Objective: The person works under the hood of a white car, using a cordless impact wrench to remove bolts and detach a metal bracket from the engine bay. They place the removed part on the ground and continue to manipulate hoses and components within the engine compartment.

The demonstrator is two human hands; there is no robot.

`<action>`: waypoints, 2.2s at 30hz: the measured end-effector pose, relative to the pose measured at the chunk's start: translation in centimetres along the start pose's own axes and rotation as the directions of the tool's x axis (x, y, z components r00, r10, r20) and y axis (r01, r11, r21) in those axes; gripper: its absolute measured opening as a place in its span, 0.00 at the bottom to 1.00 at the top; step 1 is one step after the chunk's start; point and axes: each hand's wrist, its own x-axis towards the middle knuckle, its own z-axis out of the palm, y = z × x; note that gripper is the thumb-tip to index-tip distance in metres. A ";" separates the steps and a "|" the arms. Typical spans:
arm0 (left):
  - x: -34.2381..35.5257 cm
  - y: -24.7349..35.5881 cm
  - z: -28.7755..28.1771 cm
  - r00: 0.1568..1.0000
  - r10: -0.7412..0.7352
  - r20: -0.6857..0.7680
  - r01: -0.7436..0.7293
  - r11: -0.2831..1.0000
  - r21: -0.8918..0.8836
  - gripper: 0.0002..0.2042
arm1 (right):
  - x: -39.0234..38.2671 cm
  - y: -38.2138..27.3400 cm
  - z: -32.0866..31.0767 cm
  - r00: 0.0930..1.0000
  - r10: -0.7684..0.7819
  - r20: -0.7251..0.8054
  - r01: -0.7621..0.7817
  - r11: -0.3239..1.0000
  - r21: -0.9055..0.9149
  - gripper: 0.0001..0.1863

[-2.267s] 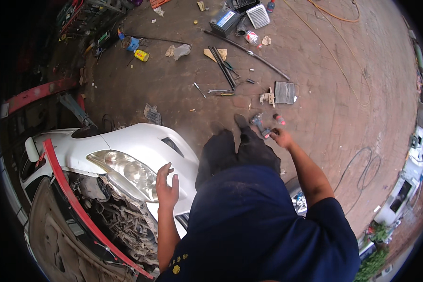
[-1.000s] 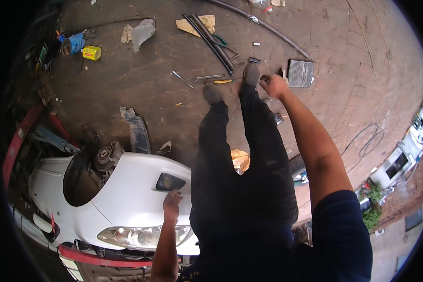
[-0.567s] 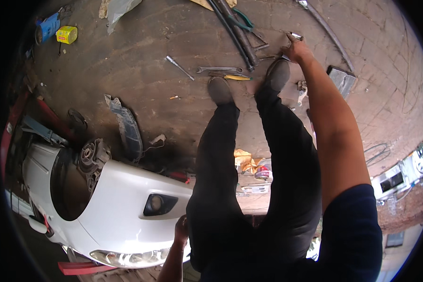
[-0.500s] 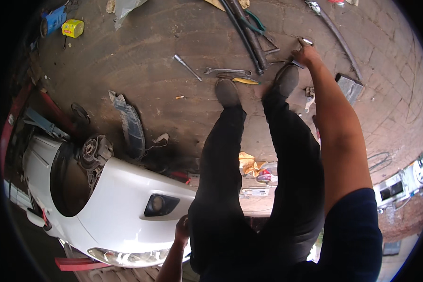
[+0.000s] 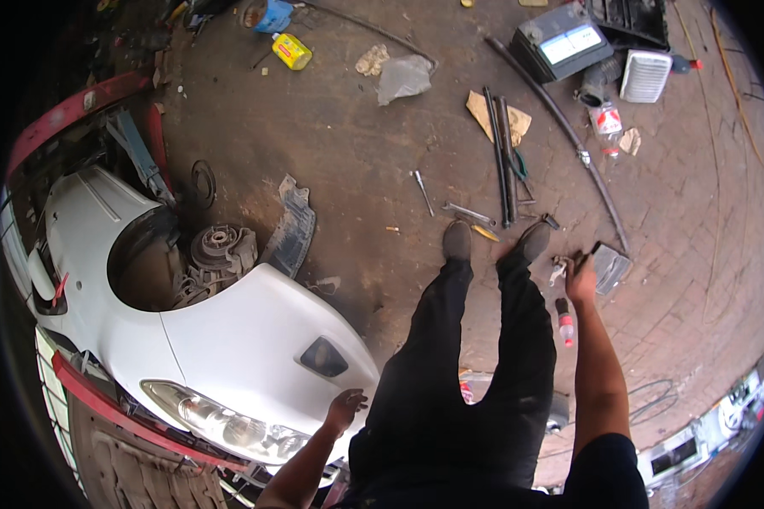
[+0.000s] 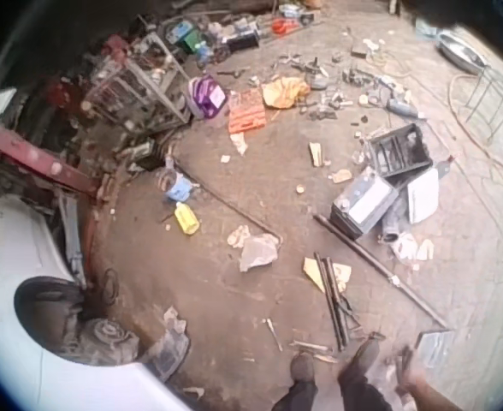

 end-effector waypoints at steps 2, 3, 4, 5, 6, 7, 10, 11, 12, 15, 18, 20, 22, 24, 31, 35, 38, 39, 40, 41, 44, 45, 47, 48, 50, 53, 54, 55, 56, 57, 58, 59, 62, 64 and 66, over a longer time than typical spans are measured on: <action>-1.0 0.1 -0.6 0.998 0.070 -0.007 -0.070 0.997 -0.041 0.17 | -5.7 -1.2 -4.7 0.997 0.049 0.063 -0.052 0.997 0.058 0.25; -1.2 -0.7 -1.3 0.994 0.110 -0.014 -0.111 0.992 -0.063 0.16 | -8.5 -1.0 -6.4 0.989 0.072 0.126 -0.087 0.989 0.118 0.24; -1.3 -1.4 -1.8 0.988 0.151 -0.032 -0.153 0.984 -0.091 0.16 | -11.2 -1.4 -7.9 0.993 0.044 0.113 -0.068 0.972 0.224 0.24; -1.7 -2.1 -2.5 0.979 0.200 -0.045 -0.204 0.974 -0.095 0.16 | -13.4 -0.2 -8.4 0.998 0.003 0.062 -0.020 0.964 0.265 0.22; -2.1 -2.3 -2.7 0.963 0.258 -0.082 -0.268 0.950 -0.161 0.17 | -14.9 -0.4 -9.3 0.999 -0.047 -0.015 0.049 0.950 0.309 0.21; -2.1 -1.7 -2.9 0.945 0.304 -0.117 -0.323 0.922 -0.211 0.17 | -16.1 -1.6 -11.1 0.999 -0.034 0.022 0.023 0.921 0.390 0.19; -2.0 0.3 -3.5 0.894 0.422 -0.150 -0.448 0.831 -0.329 0.17 | -17.5 -4.0 -15.5 0.973 0.075 0.216 -0.174 0.856 0.487 0.08; -2.3 1.0 -3.5 0.876 0.456 -0.156 -0.480 0.797 -0.367 0.17 | -17.9 -4.7 -16.4 0.983 0.030 0.183 -0.106 0.901 0.421 0.09; -3.3 1.6 -3.3 0.843 0.496 -0.205 -0.536 0.747 -0.393 0.17 | -18.2 -6.1 -17.7 0.984 -0.169 0.052 0.152 0.960 0.234 0.11; -7.2 -1.7 -1.5 0.770 0.529 -0.358 -0.638 0.609 -0.472 0.17 | -18.0 -10.1 -19.4 0.885 -0.464 0.034 0.464 0.873 -0.151 0.15; -9.0 -7.3 1.9 0.684 0.554 -0.474 -0.728 0.553 -0.405 0.16 | -17.3 -14.7 -20.9 0.834 -0.498 0.238 0.521 0.852 -0.044 0.16; -11.3 -10.1 2.7 0.582 0.585 -0.565 -0.788 0.576 -0.215 0.15 | -16.9 -17.2 -20.8 0.822 -0.463 0.331 0.453 0.884 0.112 0.16; -12.7 -14.6 3.5 0.461 0.576 -0.675 -0.819 0.570 -0.073 0.15 | -18.1 -21.5 -21.0 0.703 -0.653 0.281 0.669 0.742 0.051 0.15; -14.4 -16.5 3.5 0.423 0.474 -0.772 -0.850 0.502 -0.158 0.16 | -20.3 -24.5 -21.3 0.647 -0.653 0.394 0.685 0.725 0.076 0.13; -21.4 -23.0 -1.8 0.089 0.195 -0.977 -0.931 0.364 -0.012 0.16 | -25.3 -33.6 -18.1 0.311 -0.747 0.587 0.843 0.502 0.192 0.14; -21.1 -30.8 -5.8 -0.069 -0.020 -0.997 -0.879 0.473 0.051 0.16 | -37.9 -42.3 -15.2 0.243 -0.824 0.512 0.856 0.430 0.286 0.12; -19.2 -37.2 -8.5 -0.138 -0.221 -0.966 -0.862 0.507 0.007 0.14 | -46.7 -48.9 -11.8 0.124 -0.836 0.535 0.893 0.330 0.308 0.12; -18.4 -38.7 -9.0 -0.123 -0.251 -0.960 -0.855 0.518 -0.025 0.15 | -50.1 -50.8 -10.9 0.080 -0.837 0.541 0.893 0.301 0.333 0.12; -17.8 -40.0 -9.5 -0.117 -0.278 -0.954 -0.845 0.532 -0.051 0.15 | -53.3 -52.8 -10.0 0.034 -0.840 0.541 0.889 0.272 0.367 0.12; -17.2 -40.9 -9.9 -0.111 -0.289 -0.951 -0.851 0.521 -0.059 0.15 | -56.1 -54.8 -9.5 -0.019 -0.836 0.549 0.922 0.198 0.333 0.13; -15.6 -42.5 -12.1 -0.135 -0.325 -0.936 -0.864 0.501 -0.049 0.16 | -63.0 -59.9 -7.1 -0.164 -0.833 0.528 0.874 0.125 0.469 0.13; -14.6 -42.8 -12.4 -0.140 -0.344 -0.929 -0.865 0.498 -0.054 0.16 | -65.3 -61.9 -6.5 -0.236 -0.820 0.521 0.895 0.025 0.445 0.12; -13.8 -42.9 -13.1 -0.150 -0.386 -0.910 -0.844 0.529 -0.086 0.17 | -69.2 -65.7 -4.7 -0.395 -0.792 0.465 0.886 -0.194 0.421 0.11; -13.8 -42.8 -13.3 -0.179 -0.371 -0.911 -0.812 0.579 -0.076 0.17 | -71.6 -67.6 -3.7 -0.436 -0.776 0.455 0.869 -0.232 0.438 0.11; -14.3 -42.6 -13.5 -0.232 -0.330 -0.915 -0.731 0.680 -0.060 0.18 | -75.5 -71.1 -1.2 -0.519 -0.733 0.441 0.846 -0.364 0.390 0.11; -14.7 -42.2 -13.9 -0.223 -0.329 -0.917 -0.669 0.736 -0.102 0.19 | -78.1 -76.2 4.7 -0.560 -0.686 0.464 0.825 -0.410 0.388 0.13; -14.9 -42.3 -14.0 -0.209 -0.325 -0.922 -0.653 0.749 -0.116 0.19 | -78.1 -77.8 7.2 -0.613 -0.642 0.460 0.790 -0.484 0.377 0.14; -14.9 -42.1 -14.4 -0.199 -0.321 -0.926 -0.643 0.756 -0.125 0.19 | -78.0 -79.7 9.9 -0.663 -0.595 0.455 0.748 -0.560 0.357 0.16; -14.9 -42.3 -14.6 -0.184 -0.314 -0.931 -0.622 0.771 -0.137 0.19 | -78.1 -81.0 13.0 -0.618 -0.583 0.528 0.778 -0.550 0.303 0.16; -15.0 -42.3 -14.7 -0.176 -0.314 -0.933 -0.625 0.768 -0.141 0.20 | -78.1 -82.1 15.9 -0.564 -0.567 0.600 0.803 -0.546 0.239 0.17; -15.2 -42.3 -14.9 -0.163 -0.315 -0.935 -0.620 0.770 -0.151 0.21 | -77.9 -83.0 18.8 -0.547 -0.565 0.618 0.790 -0.592 0.159 0.18; -15.4 -42.3 -15.2 -0.150 -0.315 -0.937 -0.615 0.772 -0.161 0.21 | -77.5 -83.8 21.7 -0.528 -0.564 0.635 0.770 -0.633 0.078 0.18; -15.1 -42.2 -14.6 -0.111 -0.326 -0.939 -0.594 0.779 -0.200 0.23 | -77.2 -85.5 28.9 -0.386 -0.531 0.754 0.725 -0.681 -0.108 0.21; -15.2 -42.4 -14.9 -0.091 -0.333 -0.938 -0.580 0.784 -0.222 0.23 | -76.5 -86.3 32.9 -0.291 -0.513 0.808 0.710 -0.682 -0.177 0.22; -15.0 -42.3 -14.7 -0.059 -0.328 -0.943 -0.561 0.792 -0.240 0.22 | -75.0 -86.9 36.2 -0.227 -0.511 0.829 0.714 -0.666 -0.215 0.21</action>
